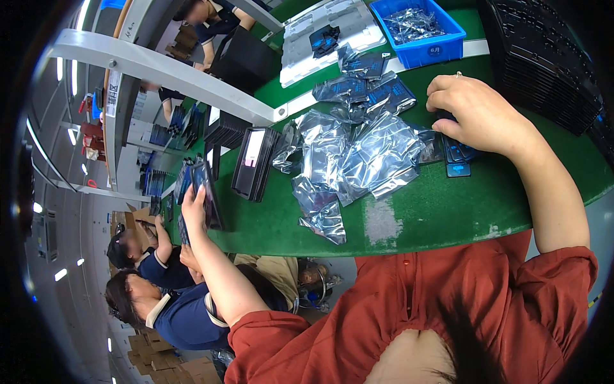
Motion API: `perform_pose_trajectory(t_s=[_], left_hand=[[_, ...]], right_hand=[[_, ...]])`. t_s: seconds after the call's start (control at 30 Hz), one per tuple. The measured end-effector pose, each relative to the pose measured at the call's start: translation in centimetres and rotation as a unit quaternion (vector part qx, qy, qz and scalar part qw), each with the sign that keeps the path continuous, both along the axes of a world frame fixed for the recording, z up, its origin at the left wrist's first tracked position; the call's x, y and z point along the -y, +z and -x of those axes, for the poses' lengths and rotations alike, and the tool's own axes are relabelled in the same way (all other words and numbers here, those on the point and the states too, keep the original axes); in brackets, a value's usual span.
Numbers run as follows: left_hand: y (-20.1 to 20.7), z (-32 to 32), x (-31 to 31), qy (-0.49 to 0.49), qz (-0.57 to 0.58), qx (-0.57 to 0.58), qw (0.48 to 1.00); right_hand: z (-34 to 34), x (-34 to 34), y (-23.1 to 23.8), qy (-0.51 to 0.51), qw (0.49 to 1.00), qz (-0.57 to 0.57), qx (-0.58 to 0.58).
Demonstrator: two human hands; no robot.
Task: The person repeatedly picks up small blue electronic components from a pile, places them into silver anti-static bags, and stacks the sealed packages on the green workbench. The task involves continuous manual handling of the components and packaging materials.
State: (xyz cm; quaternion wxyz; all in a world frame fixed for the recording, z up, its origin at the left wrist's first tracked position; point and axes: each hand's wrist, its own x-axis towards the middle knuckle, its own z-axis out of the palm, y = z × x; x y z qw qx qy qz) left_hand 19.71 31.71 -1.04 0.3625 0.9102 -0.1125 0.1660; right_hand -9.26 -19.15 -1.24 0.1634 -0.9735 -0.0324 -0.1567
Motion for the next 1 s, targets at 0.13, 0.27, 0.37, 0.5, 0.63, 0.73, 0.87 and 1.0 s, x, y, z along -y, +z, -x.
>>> perform_pose_trajectory(t_s=[0.13, 0.27, 0.37, 0.5, 0.63, 0.73, 0.87, 1.0], left_hand=[[1.0, 0.9, 7.7, -0.071, -0.132, 0.032, 0.988], [-1.0, -1.2, 10.5, -0.095, -0.155, -0.002, 0.983], [-2.5, -1.6, 12.0, -0.103, -0.256, 0.058, 0.96], [-2.6, -1.1, 13.3, -0.11, -0.253, 0.036, 0.96], [-2.7, -0.8, 12.2, -0.114, -0.27, 0.054, 0.955], [-2.6, -0.8, 11.7, -0.062, -0.297, 0.016, 0.953], [-3.2, 0.2, 13.1, -0.04, -0.313, 0.03, 0.948], [-2.9, -0.7, 12.2, -0.057, -0.254, 0.03, 0.965]], right_hand=[[0.1, 0.1, 0.0, 0.016, 1.0, -0.009, -0.005], [0.1, 0.3, 0.3, 0.024, 1.0, -0.012, -0.004], [0.2, 0.3, 0.2, 0.025, 1.0, -0.004, 0.001], [0.3, 0.4, -0.1, 0.028, 1.0, 0.008, 0.003], [0.3, 0.3, -0.3, 0.03, 0.999, 0.009, 0.008], [0.3, 0.2, -0.2, 0.034, 0.999, 0.015, 0.01], [0.4, 0.0, -0.2, 0.039, 0.999, 0.008, 0.005], [0.3, 0.2, -0.3, 0.036, 0.999, 0.01, 0.005]])
